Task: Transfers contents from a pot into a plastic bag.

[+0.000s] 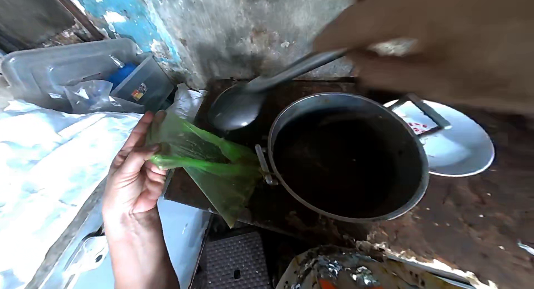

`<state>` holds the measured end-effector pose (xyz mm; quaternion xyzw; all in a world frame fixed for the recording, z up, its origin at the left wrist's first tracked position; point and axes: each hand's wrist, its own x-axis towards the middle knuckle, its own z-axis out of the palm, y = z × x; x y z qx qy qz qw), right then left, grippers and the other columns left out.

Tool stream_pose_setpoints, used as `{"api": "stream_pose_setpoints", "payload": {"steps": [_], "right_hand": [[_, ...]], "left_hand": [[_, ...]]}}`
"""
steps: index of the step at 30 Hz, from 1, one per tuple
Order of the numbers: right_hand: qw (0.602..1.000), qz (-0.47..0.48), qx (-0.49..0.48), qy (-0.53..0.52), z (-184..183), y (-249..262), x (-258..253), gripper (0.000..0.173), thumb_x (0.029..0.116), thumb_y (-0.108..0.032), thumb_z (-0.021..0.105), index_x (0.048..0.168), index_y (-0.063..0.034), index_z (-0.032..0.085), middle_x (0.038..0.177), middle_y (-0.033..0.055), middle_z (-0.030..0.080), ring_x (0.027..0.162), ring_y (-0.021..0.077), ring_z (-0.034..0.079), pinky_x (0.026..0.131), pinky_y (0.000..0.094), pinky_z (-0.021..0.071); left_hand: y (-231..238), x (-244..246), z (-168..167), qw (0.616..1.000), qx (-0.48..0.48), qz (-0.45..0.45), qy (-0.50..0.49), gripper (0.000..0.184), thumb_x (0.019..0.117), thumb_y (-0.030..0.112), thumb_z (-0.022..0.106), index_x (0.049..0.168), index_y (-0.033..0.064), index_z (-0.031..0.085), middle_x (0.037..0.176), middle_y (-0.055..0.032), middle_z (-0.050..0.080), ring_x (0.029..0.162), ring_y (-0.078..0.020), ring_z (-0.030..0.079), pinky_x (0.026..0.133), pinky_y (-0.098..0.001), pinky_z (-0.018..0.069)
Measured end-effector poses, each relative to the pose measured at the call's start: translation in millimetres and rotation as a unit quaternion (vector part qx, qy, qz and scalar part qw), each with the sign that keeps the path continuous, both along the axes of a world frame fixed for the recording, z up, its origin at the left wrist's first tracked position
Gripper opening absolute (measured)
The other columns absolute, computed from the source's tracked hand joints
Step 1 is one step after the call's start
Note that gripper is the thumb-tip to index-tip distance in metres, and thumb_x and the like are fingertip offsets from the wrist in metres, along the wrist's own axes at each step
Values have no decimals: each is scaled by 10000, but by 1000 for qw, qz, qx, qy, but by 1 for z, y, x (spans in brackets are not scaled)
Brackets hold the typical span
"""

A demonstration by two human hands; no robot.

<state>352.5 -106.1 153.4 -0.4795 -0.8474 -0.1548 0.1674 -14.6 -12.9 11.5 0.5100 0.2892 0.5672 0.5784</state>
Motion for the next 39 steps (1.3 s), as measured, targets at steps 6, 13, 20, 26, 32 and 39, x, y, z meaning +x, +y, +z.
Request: {"api": "stream_pose_setpoints", "payload": {"steps": [6,13,20,26,32,39], "right_hand": [[982,-160,-40,-87,-88,-16,124,110,778,-175,690,744,-72,669,630,131,575,598,379,608,516,595,451],[814,-322,-435,-211,-129,16,72,172,1001,-202,632,1067,-102,755,971,176,720,966,419,680,795,624,510],[989,82,-123,-25,-112,22,-33,242,887,-420,719,911,-188,786,891,16,669,919,250,651,802,468,541],[917,107,-277,-265,-100,27,-126,137,943,-55,629,960,60,702,1097,217,617,1105,372,553,931,498,423],[901,151,-373,-160,-82,33,-110,137,983,-9,588,886,53,661,821,171,629,803,340,648,693,492,517],[954,95,-282,28,-26,71,-118,104,975,-151,676,1005,-89,754,840,58,697,801,217,673,702,445,549]], "left_hand": [[0,0,-1,1000,12,-12,-9,505,949,30,494,1432,159,563,1422,-23,603,959,-84,726,650,-218,621],[-6,6,1,999,27,-23,-5,529,932,-20,478,1423,147,581,1444,-24,589,934,-73,725,640,-203,611],[-7,9,1,998,37,-44,-6,548,935,-22,476,1446,156,563,1442,-21,590,997,-89,719,673,-222,620],[-8,14,5,999,25,-41,1,554,926,-2,503,1460,142,543,1450,-17,590,995,-84,723,680,-221,621],[-11,9,5,999,25,-45,-2,548,920,-2,519,1446,146,557,1446,-18,593,978,-73,722,665,-213,616],[-16,1,6,998,23,-50,-15,554,916,-13,576,1443,155,572,1453,-38,592,981,-101,732,681,-244,632]]}}
